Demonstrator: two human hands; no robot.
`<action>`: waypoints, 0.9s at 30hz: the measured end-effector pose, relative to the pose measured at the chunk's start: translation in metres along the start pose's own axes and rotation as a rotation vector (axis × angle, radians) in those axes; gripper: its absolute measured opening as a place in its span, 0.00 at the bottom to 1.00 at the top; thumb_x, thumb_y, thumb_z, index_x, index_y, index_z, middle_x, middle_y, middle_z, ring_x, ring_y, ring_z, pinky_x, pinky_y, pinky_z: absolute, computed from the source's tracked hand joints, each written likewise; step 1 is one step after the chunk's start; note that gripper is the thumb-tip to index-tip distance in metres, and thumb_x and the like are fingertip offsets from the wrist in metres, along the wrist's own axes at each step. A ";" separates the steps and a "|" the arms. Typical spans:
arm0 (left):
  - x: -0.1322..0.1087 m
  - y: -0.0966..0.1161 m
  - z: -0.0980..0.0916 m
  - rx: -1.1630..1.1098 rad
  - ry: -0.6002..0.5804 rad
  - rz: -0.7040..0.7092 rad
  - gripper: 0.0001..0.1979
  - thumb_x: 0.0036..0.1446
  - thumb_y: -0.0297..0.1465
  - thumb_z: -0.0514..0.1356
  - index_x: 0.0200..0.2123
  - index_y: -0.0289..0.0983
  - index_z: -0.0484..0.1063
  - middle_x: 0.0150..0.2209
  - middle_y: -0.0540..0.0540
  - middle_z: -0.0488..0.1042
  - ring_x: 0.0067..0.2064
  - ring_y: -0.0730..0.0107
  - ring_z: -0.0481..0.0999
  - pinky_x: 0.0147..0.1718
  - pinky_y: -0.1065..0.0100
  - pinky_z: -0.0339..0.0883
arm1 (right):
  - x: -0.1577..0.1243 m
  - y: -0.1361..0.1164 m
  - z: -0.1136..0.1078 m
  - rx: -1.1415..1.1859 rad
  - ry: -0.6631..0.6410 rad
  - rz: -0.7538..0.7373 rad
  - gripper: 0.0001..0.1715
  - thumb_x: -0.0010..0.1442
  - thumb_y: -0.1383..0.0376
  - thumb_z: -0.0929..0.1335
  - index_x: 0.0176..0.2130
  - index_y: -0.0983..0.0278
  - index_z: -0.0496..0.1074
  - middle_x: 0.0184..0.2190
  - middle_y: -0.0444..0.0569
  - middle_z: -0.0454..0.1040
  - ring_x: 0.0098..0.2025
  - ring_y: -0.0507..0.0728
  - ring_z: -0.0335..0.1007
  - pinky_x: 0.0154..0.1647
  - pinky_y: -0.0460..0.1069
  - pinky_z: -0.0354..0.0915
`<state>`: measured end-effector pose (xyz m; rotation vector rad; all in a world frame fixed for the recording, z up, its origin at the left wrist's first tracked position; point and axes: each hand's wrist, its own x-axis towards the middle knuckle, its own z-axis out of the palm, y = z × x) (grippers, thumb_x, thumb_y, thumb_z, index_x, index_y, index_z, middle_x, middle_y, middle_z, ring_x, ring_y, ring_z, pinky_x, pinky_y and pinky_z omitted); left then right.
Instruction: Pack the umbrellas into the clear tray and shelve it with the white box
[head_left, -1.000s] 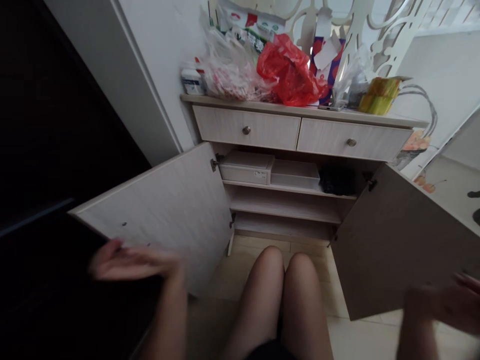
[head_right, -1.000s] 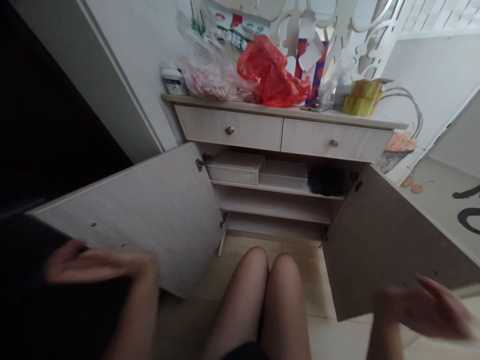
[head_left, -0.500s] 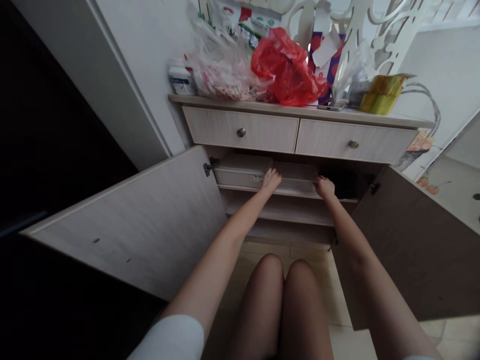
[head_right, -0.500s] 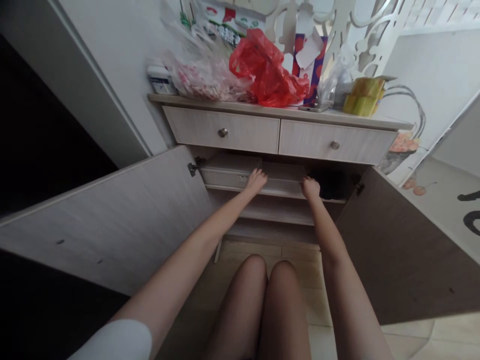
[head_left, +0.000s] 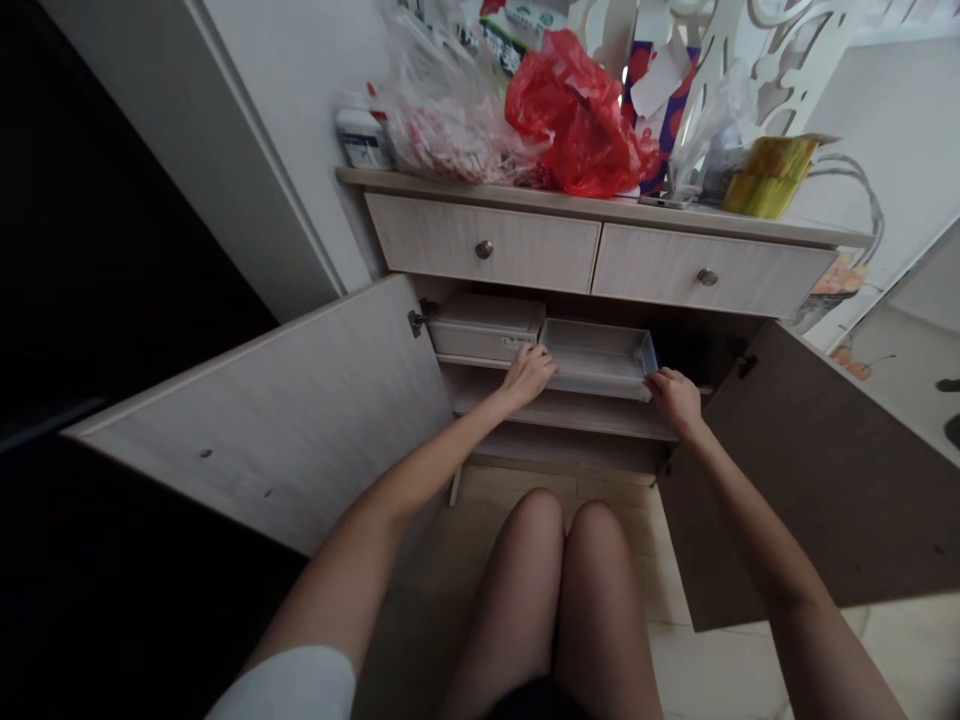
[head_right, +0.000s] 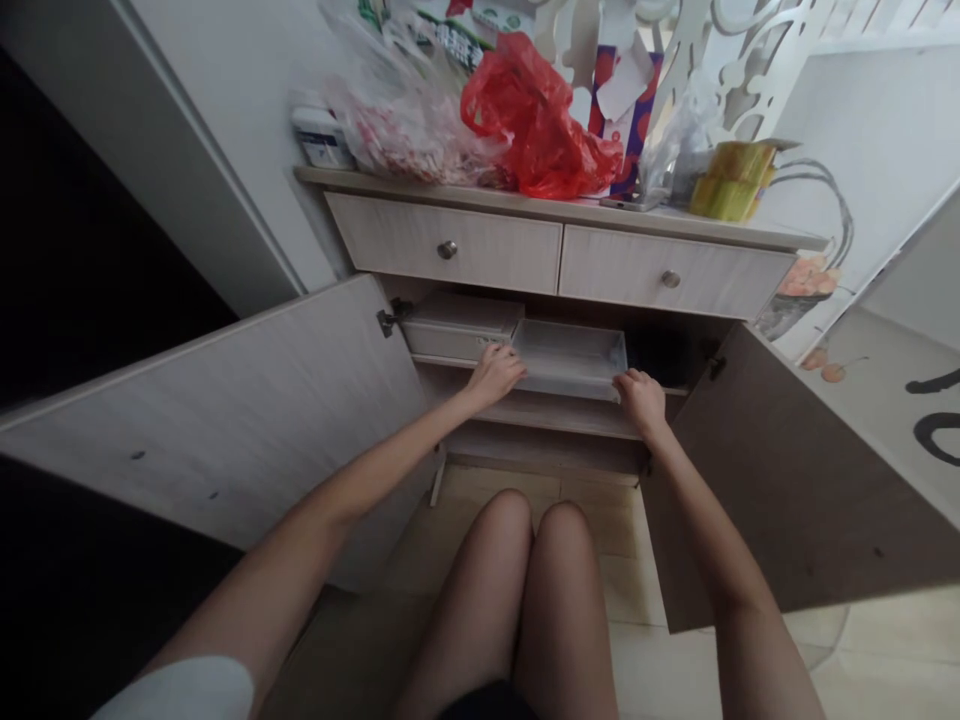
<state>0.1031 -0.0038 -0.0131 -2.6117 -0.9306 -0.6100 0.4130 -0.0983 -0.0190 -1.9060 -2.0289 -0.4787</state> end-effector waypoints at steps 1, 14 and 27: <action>-0.013 0.007 -0.007 -0.026 0.025 0.009 0.10 0.64 0.27 0.55 0.36 0.38 0.78 0.36 0.42 0.79 0.48 0.58 0.71 0.52 0.53 0.56 | -0.015 -0.002 -0.005 0.014 0.017 -0.030 0.17 0.69 0.62 0.62 0.42 0.63 0.79 0.41 0.53 0.76 0.42 0.56 0.70 0.40 0.48 0.60; -0.184 0.105 -0.038 -0.097 0.077 0.021 0.12 0.67 0.30 0.54 0.36 0.39 0.78 0.30 0.46 0.77 0.38 0.64 0.71 0.41 0.61 0.57 | -0.194 -0.053 -0.027 0.102 0.053 -0.185 0.17 0.70 0.65 0.62 0.39 0.60 0.80 0.34 0.49 0.78 0.36 0.55 0.69 0.36 0.49 0.56; -0.240 0.130 -0.009 -0.337 0.066 -0.128 0.12 0.66 0.30 0.55 0.39 0.42 0.79 0.33 0.46 0.80 0.39 0.63 0.74 0.42 0.59 0.62 | -0.234 -0.072 -0.006 0.071 -0.096 -0.159 0.14 0.67 0.69 0.65 0.38 0.58 0.79 0.35 0.47 0.78 0.36 0.56 0.73 0.37 0.49 0.62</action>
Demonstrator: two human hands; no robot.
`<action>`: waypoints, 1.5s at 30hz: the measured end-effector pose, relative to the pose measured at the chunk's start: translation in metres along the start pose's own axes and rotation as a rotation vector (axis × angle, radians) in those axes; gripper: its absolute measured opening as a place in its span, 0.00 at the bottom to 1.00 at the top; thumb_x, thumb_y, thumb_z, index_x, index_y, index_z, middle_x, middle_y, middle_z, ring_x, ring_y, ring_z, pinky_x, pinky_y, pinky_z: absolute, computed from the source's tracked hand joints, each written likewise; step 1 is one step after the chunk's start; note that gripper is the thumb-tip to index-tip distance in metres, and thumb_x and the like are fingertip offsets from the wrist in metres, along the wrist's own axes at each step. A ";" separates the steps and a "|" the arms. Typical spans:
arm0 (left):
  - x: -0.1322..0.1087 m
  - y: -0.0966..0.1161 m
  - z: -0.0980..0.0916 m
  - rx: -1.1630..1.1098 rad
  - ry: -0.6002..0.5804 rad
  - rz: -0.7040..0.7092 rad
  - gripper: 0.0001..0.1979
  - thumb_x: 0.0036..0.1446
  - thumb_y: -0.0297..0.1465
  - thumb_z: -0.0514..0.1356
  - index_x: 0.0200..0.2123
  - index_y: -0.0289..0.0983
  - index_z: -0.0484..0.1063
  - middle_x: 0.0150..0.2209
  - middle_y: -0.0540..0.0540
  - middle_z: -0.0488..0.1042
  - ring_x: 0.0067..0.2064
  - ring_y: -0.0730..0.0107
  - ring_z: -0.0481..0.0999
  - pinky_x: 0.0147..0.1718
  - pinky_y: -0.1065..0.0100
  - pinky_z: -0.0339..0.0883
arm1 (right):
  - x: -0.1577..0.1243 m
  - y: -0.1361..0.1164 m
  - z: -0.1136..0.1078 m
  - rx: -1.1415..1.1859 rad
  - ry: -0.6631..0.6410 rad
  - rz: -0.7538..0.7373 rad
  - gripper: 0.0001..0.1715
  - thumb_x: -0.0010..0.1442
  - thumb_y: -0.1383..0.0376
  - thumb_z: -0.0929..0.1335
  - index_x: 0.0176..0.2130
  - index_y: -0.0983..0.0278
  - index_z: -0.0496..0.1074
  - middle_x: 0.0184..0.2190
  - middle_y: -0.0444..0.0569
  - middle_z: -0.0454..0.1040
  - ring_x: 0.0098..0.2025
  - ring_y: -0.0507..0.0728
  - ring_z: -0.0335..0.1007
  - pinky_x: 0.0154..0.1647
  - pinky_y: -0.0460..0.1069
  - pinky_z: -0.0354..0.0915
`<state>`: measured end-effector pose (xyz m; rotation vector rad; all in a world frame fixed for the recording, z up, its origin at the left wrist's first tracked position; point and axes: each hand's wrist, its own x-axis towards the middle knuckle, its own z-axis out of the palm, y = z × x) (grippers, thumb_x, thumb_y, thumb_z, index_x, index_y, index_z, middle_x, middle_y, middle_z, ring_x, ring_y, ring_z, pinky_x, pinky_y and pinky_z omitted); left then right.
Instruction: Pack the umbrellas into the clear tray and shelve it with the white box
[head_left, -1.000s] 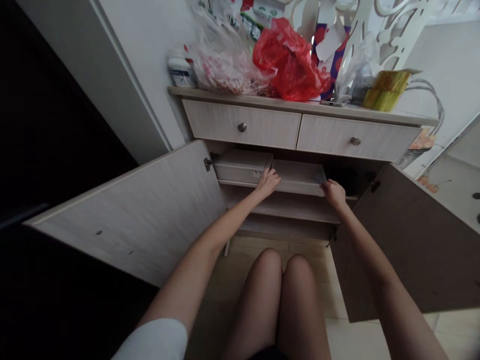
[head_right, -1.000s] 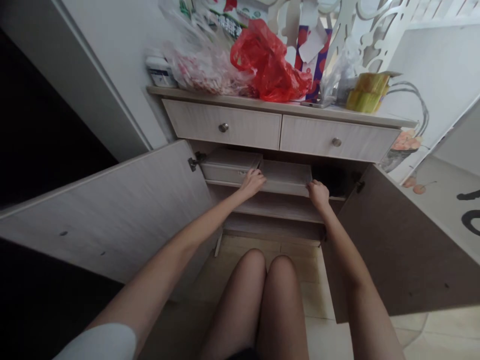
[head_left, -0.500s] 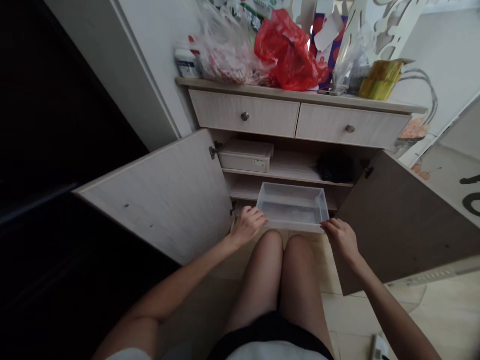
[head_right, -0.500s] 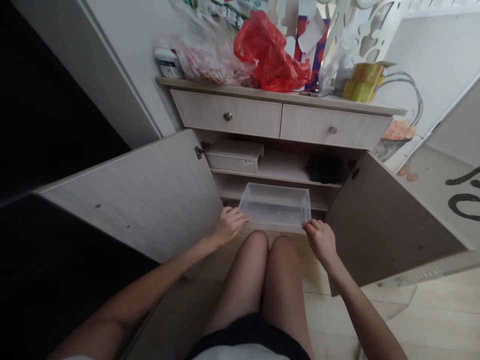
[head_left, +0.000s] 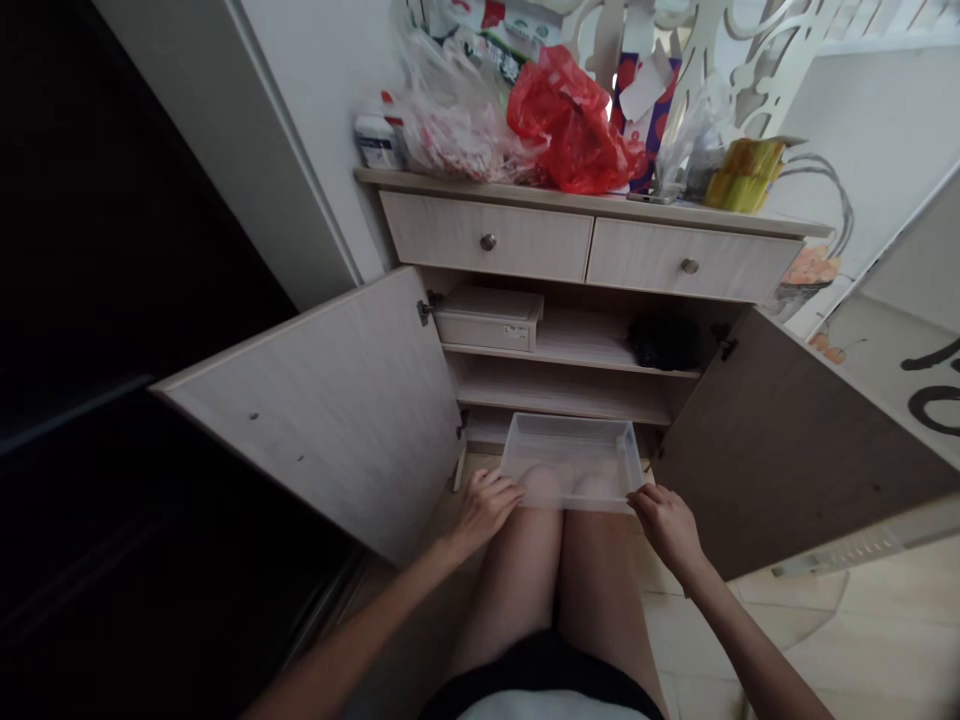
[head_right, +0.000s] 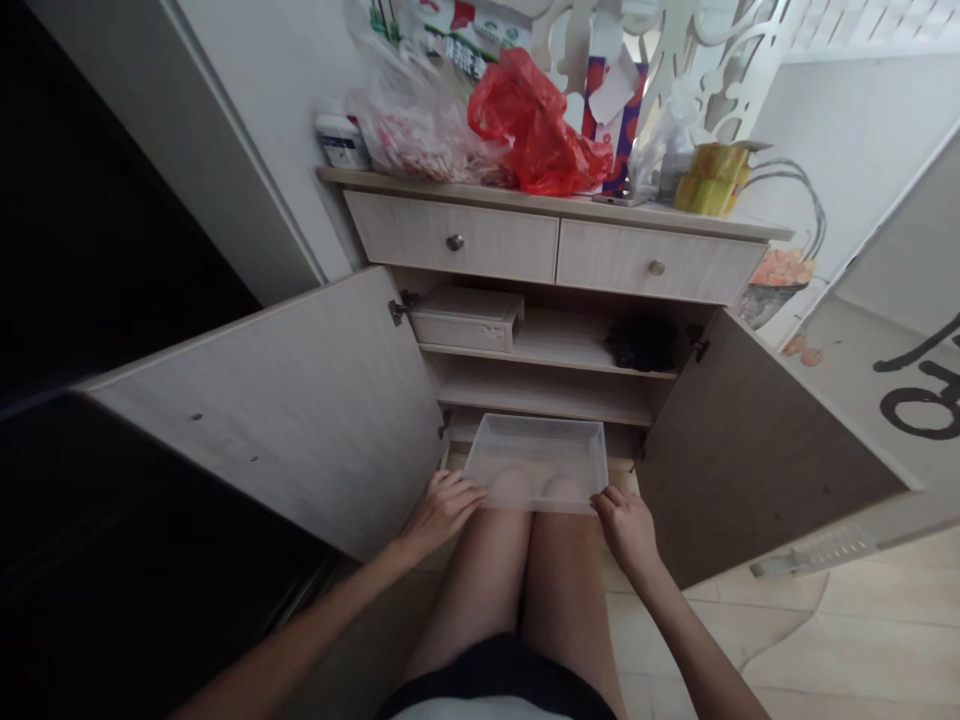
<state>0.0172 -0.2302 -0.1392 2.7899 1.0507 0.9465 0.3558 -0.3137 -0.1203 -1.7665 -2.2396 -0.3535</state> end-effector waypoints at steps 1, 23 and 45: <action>-0.002 -0.002 0.004 -0.054 0.020 -0.044 0.11 0.65 0.32 0.55 0.39 0.43 0.80 0.36 0.45 0.80 0.41 0.62 0.74 0.44 0.57 0.63 | 0.000 0.000 -0.001 0.004 -0.026 0.007 0.14 0.67 0.69 0.65 0.37 0.58 0.79 0.35 0.47 0.78 0.36 0.56 0.74 0.37 0.49 0.62; -0.010 -0.006 0.049 -0.794 0.081 -0.914 0.38 0.58 0.57 0.49 0.65 0.43 0.62 0.67 0.42 0.63 0.69 0.54 0.59 0.66 0.52 0.55 | 0.305 0.123 0.026 -0.083 -0.076 0.720 0.20 0.65 0.66 0.64 0.50 0.76 0.75 0.45 0.72 0.75 0.52 0.65 0.70 0.48 0.55 0.62; -0.004 -0.005 0.040 -0.921 -0.014 -0.875 0.44 0.57 0.56 0.52 0.70 0.38 0.52 0.71 0.41 0.53 0.72 0.55 0.51 0.69 0.55 0.45 | 0.226 0.136 0.015 1.020 0.169 0.687 0.24 0.56 0.63 0.70 0.52 0.69 0.75 0.39 0.53 0.78 0.39 0.57 0.75 0.41 0.51 0.73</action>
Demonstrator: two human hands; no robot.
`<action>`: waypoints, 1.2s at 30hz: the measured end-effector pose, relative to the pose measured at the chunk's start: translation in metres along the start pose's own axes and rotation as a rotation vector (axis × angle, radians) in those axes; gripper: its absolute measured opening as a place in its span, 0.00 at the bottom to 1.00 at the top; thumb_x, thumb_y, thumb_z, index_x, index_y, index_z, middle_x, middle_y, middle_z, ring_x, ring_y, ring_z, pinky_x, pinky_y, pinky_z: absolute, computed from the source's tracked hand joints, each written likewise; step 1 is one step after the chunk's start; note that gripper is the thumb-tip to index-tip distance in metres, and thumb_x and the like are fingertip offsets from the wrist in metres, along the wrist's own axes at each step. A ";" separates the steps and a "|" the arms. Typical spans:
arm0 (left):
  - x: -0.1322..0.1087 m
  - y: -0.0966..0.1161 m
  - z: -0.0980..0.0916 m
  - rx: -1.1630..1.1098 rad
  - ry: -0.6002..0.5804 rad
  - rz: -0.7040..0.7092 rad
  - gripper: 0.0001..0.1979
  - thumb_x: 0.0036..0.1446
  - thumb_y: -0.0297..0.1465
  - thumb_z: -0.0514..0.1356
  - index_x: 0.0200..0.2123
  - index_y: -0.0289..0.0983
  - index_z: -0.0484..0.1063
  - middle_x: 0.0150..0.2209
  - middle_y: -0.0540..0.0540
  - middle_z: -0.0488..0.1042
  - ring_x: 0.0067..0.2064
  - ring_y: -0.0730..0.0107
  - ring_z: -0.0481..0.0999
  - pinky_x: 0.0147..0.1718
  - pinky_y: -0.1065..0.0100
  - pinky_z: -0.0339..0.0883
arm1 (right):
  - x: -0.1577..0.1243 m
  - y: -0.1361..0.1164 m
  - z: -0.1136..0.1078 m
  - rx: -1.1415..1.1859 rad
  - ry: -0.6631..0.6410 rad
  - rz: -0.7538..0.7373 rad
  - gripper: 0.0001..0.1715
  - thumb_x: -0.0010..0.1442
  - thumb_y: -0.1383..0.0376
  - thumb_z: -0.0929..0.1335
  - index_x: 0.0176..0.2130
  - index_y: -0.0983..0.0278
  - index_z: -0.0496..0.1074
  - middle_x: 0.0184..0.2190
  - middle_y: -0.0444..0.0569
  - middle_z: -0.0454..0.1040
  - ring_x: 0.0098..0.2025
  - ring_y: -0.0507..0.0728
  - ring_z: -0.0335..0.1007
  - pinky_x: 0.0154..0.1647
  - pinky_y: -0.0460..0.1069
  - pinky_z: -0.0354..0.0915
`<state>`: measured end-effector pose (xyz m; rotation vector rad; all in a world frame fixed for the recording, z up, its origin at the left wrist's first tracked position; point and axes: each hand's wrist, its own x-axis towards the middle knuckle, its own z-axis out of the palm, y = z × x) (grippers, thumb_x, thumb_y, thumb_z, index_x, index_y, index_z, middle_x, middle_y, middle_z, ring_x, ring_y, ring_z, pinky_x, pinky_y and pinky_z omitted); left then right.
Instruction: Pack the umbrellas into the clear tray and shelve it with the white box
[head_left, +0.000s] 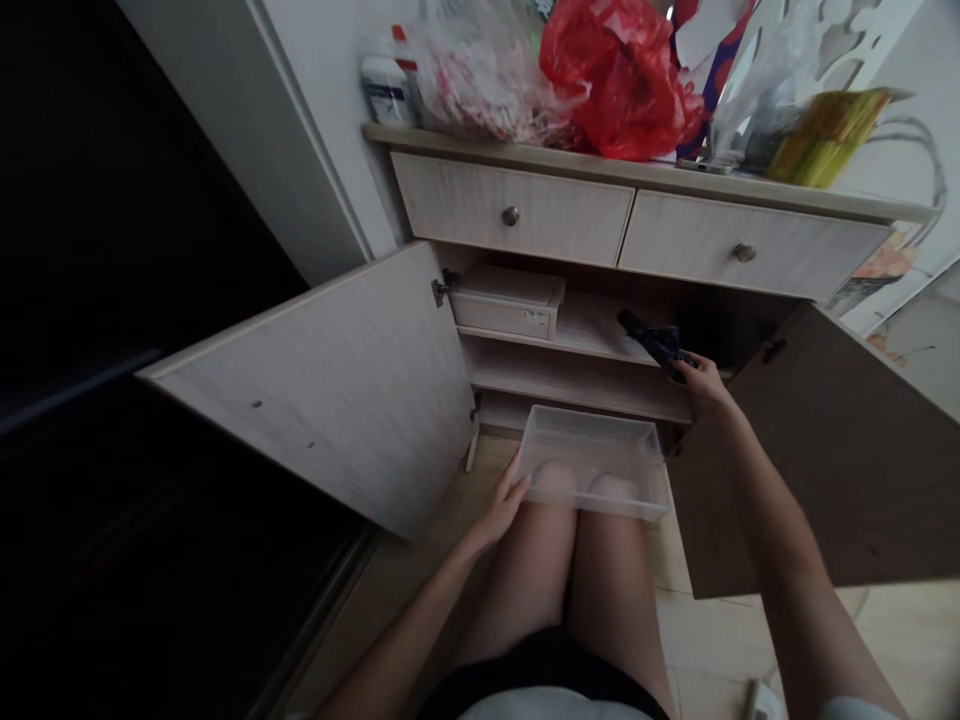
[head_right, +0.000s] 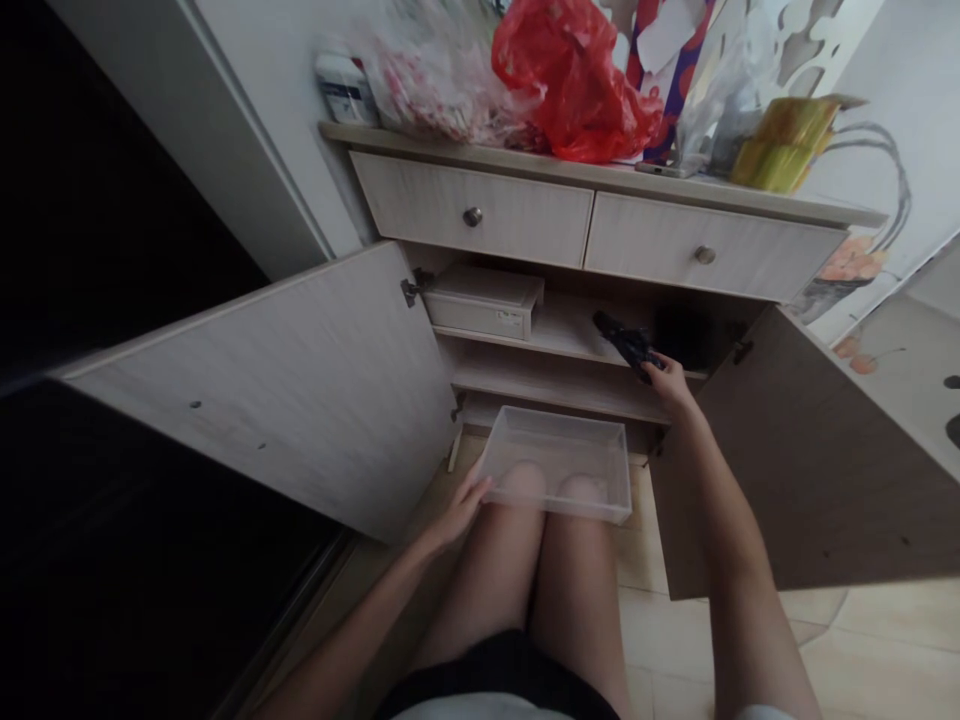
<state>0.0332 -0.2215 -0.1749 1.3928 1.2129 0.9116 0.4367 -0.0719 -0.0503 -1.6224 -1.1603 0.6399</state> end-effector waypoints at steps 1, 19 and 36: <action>0.000 0.001 0.000 0.002 -0.004 0.000 0.44 0.57 0.56 0.51 0.70 0.39 0.52 0.71 0.42 0.54 0.71 0.56 0.52 0.69 0.56 0.46 | -0.013 0.001 -0.008 0.062 -0.075 -0.050 0.25 0.55 0.60 0.72 0.51 0.67 0.75 0.39 0.53 0.78 0.39 0.57 0.75 0.42 0.51 0.73; -0.003 0.005 -0.004 0.085 -0.015 0.030 0.39 0.60 0.51 0.51 0.70 0.39 0.53 0.71 0.43 0.52 0.72 0.57 0.48 0.70 0.54 0.42 | -0.126 0.019 0.030 -0.730 -0.625 -0.673 0.26 0.57 0.72 0.67 0.56 0.62 0.73 0.50 0.56 0.74 0.51 0.59 0.72 0.54 0.52 0.65; 0.000 0.015 -0.007 0.108 -0.021 0.015 0.41 0.58 0.54 0.50 0.69 0.38 0.55 0.71 0.42 0.54 0.72 0.55 0.50 0.70 0.54 0.43 | -0.045 -0.028 0.027 -1.093 -0.123 -0.339 0.20 0.67 0.61 0.61 0.55 0.60 0.71 0.51 0.55 0.72 0.51 0.60 0.69 0.44 0.50 0.63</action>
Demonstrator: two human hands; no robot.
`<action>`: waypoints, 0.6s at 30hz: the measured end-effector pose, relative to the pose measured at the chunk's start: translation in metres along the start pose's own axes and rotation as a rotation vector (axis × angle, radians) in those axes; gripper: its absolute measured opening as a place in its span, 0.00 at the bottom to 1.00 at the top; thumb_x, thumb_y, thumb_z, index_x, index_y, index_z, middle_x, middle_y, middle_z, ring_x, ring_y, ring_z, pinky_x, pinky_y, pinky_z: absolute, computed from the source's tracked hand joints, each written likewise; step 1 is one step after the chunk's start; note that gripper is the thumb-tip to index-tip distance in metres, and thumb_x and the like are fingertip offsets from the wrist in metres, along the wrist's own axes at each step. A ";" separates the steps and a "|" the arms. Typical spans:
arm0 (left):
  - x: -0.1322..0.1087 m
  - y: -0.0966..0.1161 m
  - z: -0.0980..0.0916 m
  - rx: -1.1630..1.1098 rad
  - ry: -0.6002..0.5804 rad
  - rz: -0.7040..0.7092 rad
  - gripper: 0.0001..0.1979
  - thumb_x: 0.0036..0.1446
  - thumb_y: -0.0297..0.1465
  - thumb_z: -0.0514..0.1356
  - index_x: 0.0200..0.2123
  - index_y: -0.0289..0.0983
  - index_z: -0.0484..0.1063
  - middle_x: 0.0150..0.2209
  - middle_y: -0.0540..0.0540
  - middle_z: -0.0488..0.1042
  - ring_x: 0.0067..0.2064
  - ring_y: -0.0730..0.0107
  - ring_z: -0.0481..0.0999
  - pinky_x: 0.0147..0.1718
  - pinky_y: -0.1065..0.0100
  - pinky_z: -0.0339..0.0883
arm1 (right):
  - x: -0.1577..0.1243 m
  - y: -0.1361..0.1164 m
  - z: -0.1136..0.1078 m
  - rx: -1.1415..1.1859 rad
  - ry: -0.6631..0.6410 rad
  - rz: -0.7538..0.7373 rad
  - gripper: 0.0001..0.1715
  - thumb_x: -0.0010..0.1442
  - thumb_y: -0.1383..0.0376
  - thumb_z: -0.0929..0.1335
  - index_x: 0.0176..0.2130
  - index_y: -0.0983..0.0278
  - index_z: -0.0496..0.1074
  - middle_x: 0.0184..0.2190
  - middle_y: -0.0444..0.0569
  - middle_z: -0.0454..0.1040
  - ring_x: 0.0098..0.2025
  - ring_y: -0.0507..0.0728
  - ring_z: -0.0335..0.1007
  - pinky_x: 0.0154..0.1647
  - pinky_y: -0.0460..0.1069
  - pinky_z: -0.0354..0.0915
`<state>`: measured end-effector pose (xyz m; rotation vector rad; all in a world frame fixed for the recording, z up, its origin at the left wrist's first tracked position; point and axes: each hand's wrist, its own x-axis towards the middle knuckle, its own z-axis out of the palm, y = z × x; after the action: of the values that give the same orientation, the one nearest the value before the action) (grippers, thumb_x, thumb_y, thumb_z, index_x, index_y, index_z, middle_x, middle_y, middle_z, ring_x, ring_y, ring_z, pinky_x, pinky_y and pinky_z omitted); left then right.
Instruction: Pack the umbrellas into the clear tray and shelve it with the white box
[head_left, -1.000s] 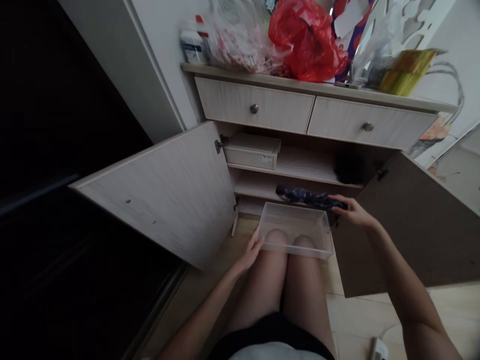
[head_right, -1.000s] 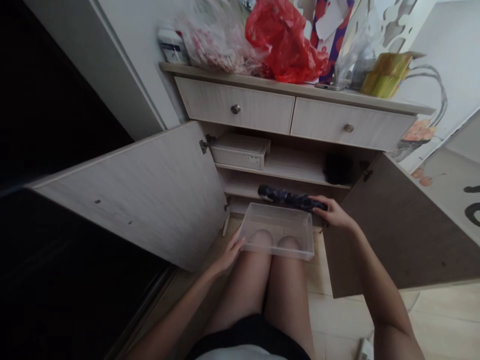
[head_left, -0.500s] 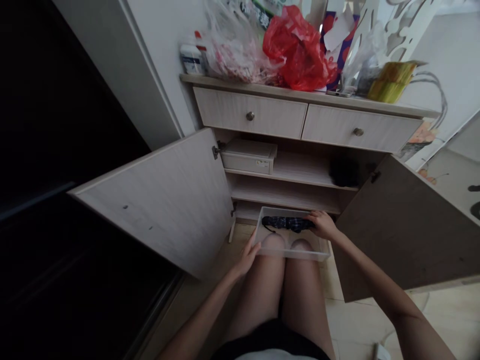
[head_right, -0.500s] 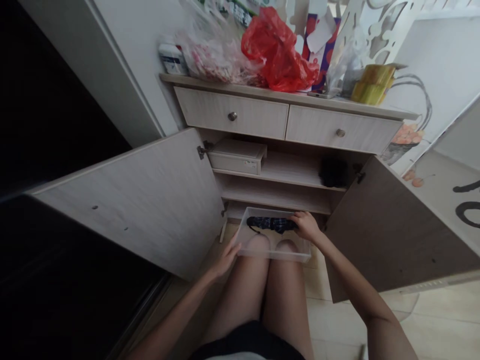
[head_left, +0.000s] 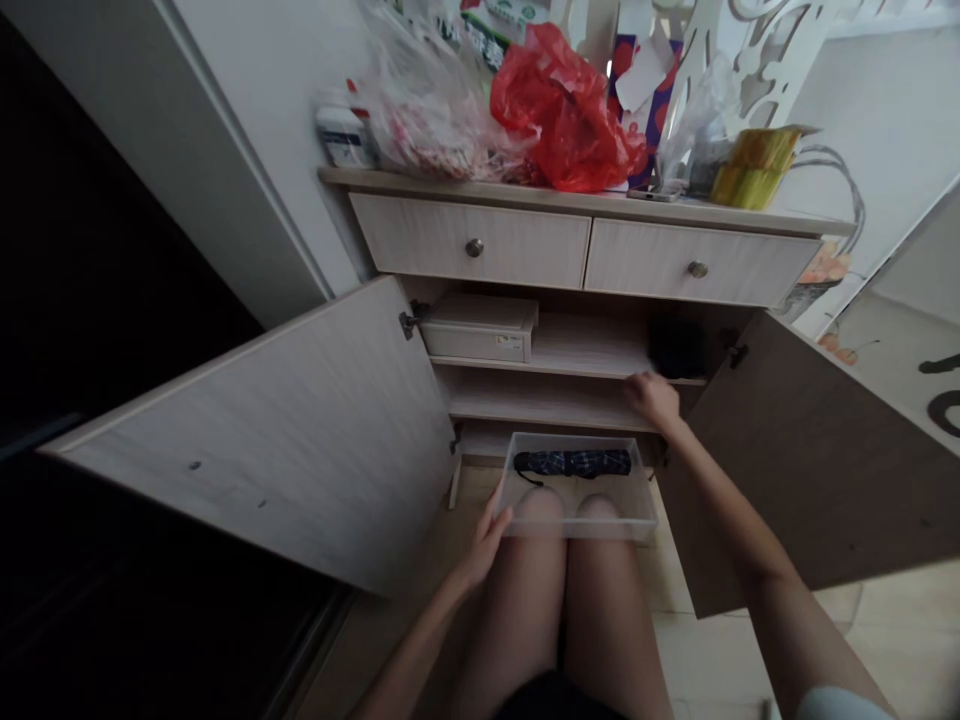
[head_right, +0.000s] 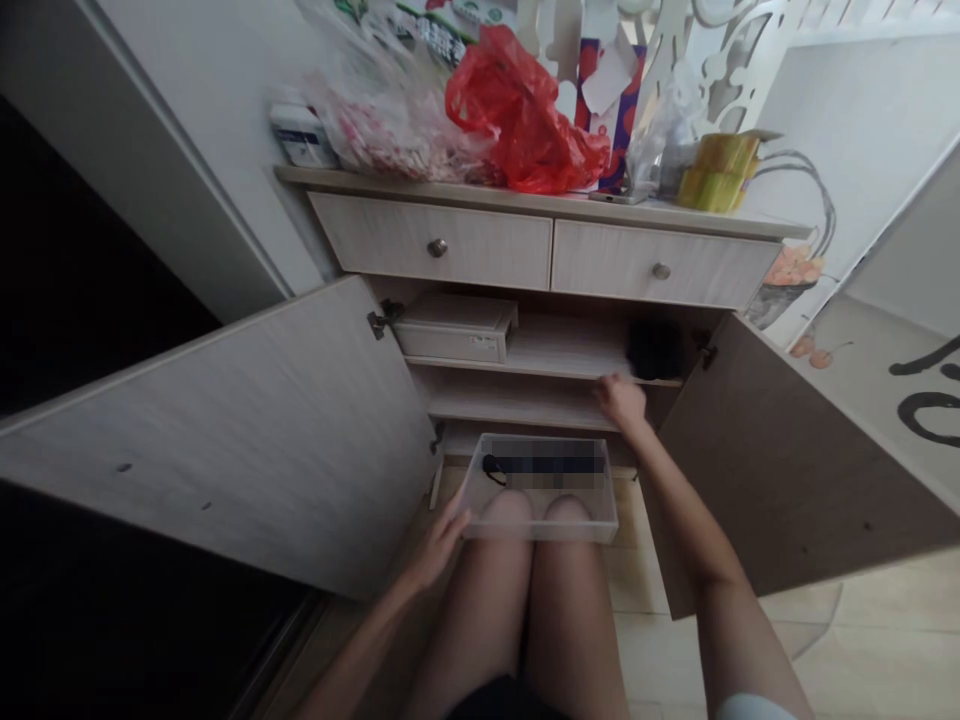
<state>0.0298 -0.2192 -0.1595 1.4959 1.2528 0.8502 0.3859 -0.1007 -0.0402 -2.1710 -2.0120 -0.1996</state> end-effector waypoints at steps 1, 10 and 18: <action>0.000 0.000 0.000 -0.007 0.005 -0.002 0.41 0.59 0.54 0.49 0.69 0.38 0.55 0.71 0.41 0.53 0.72 0.55 0.49 0.70 0.53 0.43 | 0.017 0.012 -0.002 -0.017 0.099 0.146 0.22 0.68 0.59 0.60 0.57 0.63 0.70 0.52 0.59 0.71 0.53 0.63 0.68 0.45 0.51 0.63; 0.000 -0.011 -0.001 0.028 0.004 -0.039 0.42 0.59 0.55 0.47 0.71 0.40 0.50 0.72 0.42 0.49 0.73 0.54 0.46 0.70 0.52 0.42 | 0.082 0.060 0.033 -0.018 0.131 0.409 0.20 0.63 0.67 0.64 0.52 0.72 0.72 0.48 0.71 0.74 0.54 0.69 0.68 0.51 0.60 0.63; 0.001 -0.006 -0.001 0.024 0.001 -0.014 0.43 0.59 0.57 0.48 0.70 0.38 0.52 0.72 0.42 0.51 0.72 0.54 0.47 0.70 0.52 0.41 | 0.073 0.065 0.033 0.358 0.209 0.584 0.23 0.58 0.71 0.65 0.53 0.70 0.74 0.46 0.66 0.76 0.51 0.67 0.74 0.51 0.58 0.68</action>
<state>0.0271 -0.2178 -0.1647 1.5046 1.2772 0.8294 0.4558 -0.0266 -0.0593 -2.2683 -1.1352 0.0161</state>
